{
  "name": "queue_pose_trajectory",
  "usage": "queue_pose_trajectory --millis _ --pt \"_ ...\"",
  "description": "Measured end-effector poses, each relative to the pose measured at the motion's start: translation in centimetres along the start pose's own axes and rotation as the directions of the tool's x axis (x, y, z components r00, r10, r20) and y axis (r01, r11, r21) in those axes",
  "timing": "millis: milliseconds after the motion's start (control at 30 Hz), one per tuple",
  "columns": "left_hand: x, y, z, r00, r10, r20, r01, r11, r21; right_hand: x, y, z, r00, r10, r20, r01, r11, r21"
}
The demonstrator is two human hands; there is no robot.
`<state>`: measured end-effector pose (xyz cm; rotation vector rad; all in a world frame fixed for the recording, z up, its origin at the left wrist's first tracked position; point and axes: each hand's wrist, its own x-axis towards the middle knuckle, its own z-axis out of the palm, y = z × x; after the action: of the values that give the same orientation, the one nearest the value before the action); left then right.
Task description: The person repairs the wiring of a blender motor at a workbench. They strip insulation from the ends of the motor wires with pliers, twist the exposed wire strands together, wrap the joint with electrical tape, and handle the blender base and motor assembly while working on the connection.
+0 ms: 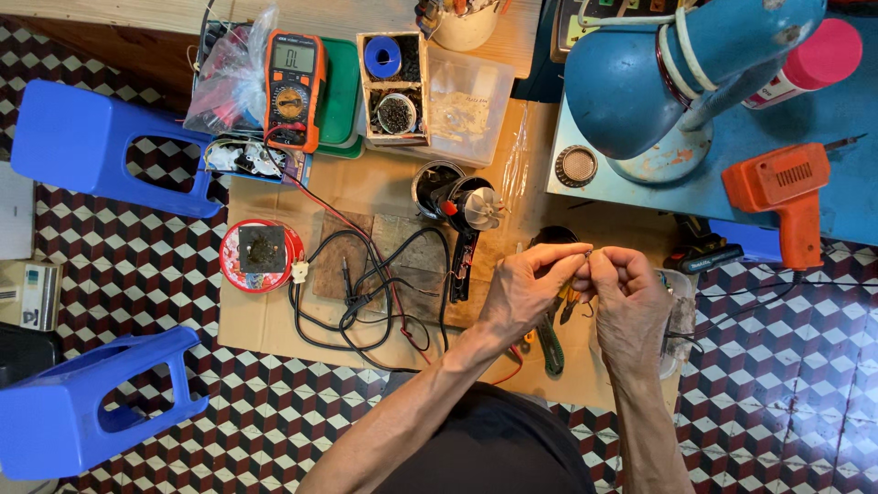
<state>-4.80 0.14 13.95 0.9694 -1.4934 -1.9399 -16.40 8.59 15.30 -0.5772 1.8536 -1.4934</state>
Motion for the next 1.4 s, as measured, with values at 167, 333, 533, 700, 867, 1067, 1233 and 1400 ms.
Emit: queue_pose_trajectory --millis 167,333,533,700,867,1067,1233,1400 --pt "0.4 -1.4 -0.3 0.985 -0.12 0.122 0.158 0.915 -0.37 0.1 0.0 -0.1 0.999 -0.008 0.035 0.011 0.996 -0.092" --pt "1.0 -1.5 -1.6 0.976 -0.136 0.171 0.175 0.956 -0.237 0.2 -0.6 -0.2 0.991 -0.034 0.127 0.064 0.969 -0.241" --pt "1.9 -2.2 -2.5 0.957 -0.191 0.22 0.24 0.944 -0.225 -0.1 -1.4 0.3 0.988 -0.038 0.15 0.099 0.902 -0.42" --pt "2.2 -3.7 -2.6 0.953 -0.143 0.267 0.228 0.919 -0.321 -0.3 -1.2 0.3 0.989 -0.01 0.146 0.076 0.889 -0.451" --pt "2.4 -4.1 -2.7 0.939 -0.171 0.3 0.28 0.885 -0.372 -0.1 -0.4 -0.1 0.986 0.007 0.169 0.051 0.941 -0.336" --pt "2.5 -3.0 -3.8 0.916 -0.098 0.389 0.212 0.942 -0.261 0.1 -0.2 -0.5 0.982 0.041 0.185 0.039 0.912 -0.409" --pt "3.3 -1.6 -4.6 0.901 -0.087 0.425 0.089 0.996 0.016 0.4 -0.4 -0.7 0.978 0.067 0.199 0.029 0.895 -0.445" --pt "3.6 -0.8 -4.6 0.893 -0.143 0.427 0.101 0.988 0.12 0.5 -0.5 -0.8 0.969 0.076 0.237 0.042 0.889 -0.455"
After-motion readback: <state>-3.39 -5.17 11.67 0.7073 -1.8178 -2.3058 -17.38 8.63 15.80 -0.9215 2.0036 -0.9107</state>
